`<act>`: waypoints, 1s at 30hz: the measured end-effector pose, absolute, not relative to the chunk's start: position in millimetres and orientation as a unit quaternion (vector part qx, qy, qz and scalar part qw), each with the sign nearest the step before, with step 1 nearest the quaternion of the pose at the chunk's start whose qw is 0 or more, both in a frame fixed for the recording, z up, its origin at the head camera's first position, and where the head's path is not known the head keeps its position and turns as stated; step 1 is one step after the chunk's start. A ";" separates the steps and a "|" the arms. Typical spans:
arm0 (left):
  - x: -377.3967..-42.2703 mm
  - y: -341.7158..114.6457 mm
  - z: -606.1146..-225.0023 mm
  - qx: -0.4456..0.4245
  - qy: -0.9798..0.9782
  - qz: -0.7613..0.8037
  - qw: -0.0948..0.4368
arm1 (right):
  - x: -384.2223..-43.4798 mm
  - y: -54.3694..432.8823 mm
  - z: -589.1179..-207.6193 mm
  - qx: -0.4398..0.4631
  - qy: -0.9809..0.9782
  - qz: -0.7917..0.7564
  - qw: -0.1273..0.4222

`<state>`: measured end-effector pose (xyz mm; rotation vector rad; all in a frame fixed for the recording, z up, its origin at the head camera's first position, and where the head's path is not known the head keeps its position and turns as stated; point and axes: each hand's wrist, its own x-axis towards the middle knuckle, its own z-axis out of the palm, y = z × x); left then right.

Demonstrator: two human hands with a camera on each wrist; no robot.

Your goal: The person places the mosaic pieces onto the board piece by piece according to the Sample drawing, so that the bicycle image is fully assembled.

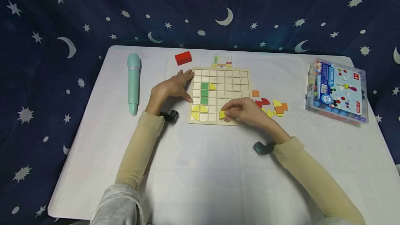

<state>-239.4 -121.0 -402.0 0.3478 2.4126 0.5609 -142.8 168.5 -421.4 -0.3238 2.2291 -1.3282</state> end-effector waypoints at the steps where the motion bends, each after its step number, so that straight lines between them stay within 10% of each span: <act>1: -239.1 -121.1 -401.9 0.130 0.915 0.214 0.315 | -143.0 165.2 -420.9 -0.118 0.824 -0.490 0.260; 30: -239.9 -122.4 -399.5 0.140 0.917 0.204 0.314 | -144.6 100.3 -420.9 -0.077 0.817 -0.503 0.271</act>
